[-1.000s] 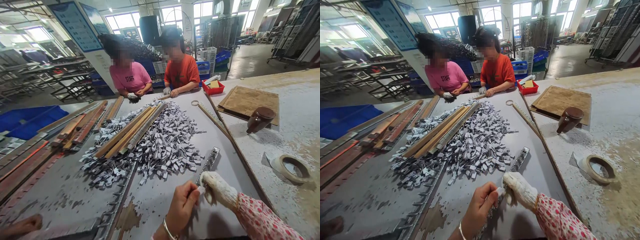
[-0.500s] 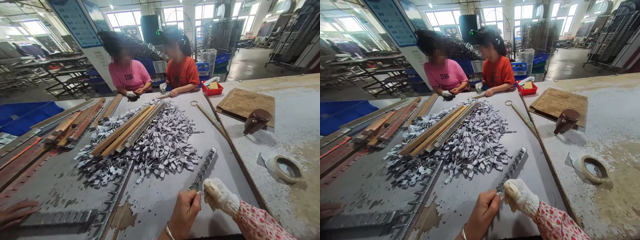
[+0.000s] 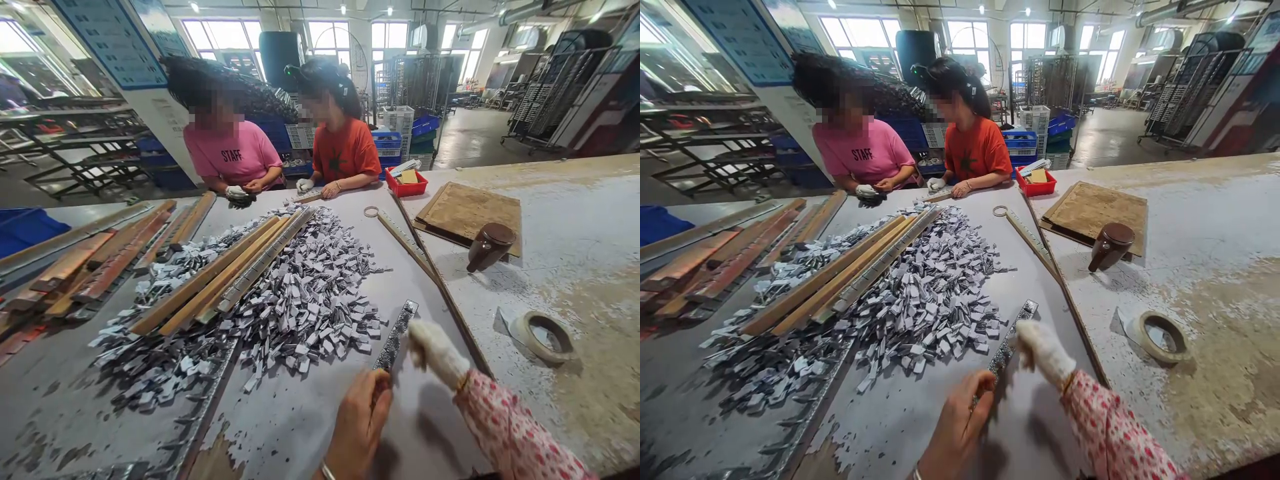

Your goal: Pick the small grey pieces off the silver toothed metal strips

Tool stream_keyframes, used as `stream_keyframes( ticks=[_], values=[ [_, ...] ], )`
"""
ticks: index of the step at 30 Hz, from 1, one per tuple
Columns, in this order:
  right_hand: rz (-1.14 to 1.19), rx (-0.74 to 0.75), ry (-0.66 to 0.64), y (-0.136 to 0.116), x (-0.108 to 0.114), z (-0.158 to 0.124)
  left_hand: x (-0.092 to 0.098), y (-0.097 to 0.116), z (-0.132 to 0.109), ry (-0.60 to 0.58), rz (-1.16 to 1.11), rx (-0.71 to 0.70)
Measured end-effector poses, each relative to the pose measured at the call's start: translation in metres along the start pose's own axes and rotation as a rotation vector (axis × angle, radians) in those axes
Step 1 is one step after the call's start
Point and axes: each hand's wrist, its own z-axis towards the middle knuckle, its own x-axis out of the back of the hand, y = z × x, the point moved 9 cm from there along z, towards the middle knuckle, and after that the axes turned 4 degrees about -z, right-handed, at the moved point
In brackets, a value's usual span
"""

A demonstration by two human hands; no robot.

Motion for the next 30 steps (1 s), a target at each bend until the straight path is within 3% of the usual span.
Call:
stream_keyframes(
  ticks=[2, 4, 7, 9, 14, 20, 25, 30],
  values=[
    [-0.266, 0.024, 0.177, -0.011, 0.044, 0.027, -0.006, -0.012, 0.002, -0.090, 0.146, 0.077],
    [-0.713, 0.029, 0.187, -0.019, 0.063, 0.053, -0.015, -0.030, 0.002, -0.180, 0.339, 0.168],
    [-1.331, 0.000, 0.086, -0.019, 0.060, 0.078, -0.023, -0.048, 0.003, -0.176, 0.571, 0.188],
    [-1.467, -0.037, 0.047, -0.019, 0.052, 0.087, -0.025, -0.053, 0.005, -0.139, 0.666, 0.155],
    [-1.499, -0.108, -0.055, -0.021, 0.033, 0.100, -0.030, -0.064, 0.007, -0.117, 0.725, 0.142],
    [-1.479, -0.142, -0.132, -0.014, 0.028, 0.111, -0.031, -0.068, 0.005, -0.138, 0.692, 0.159],
    [-1.335, -0.147, -0.042, -0.007, 0.033, 0.107, -0.033, -0.059, 0.006, -0.211, 0.664, 0.209],
    [-0.971, -0.139, 0.112, -0.006, 0.053, 0.094, -0.024, -0.054, -0.002, -0.266, 0.588, 0.208]
  ],
)
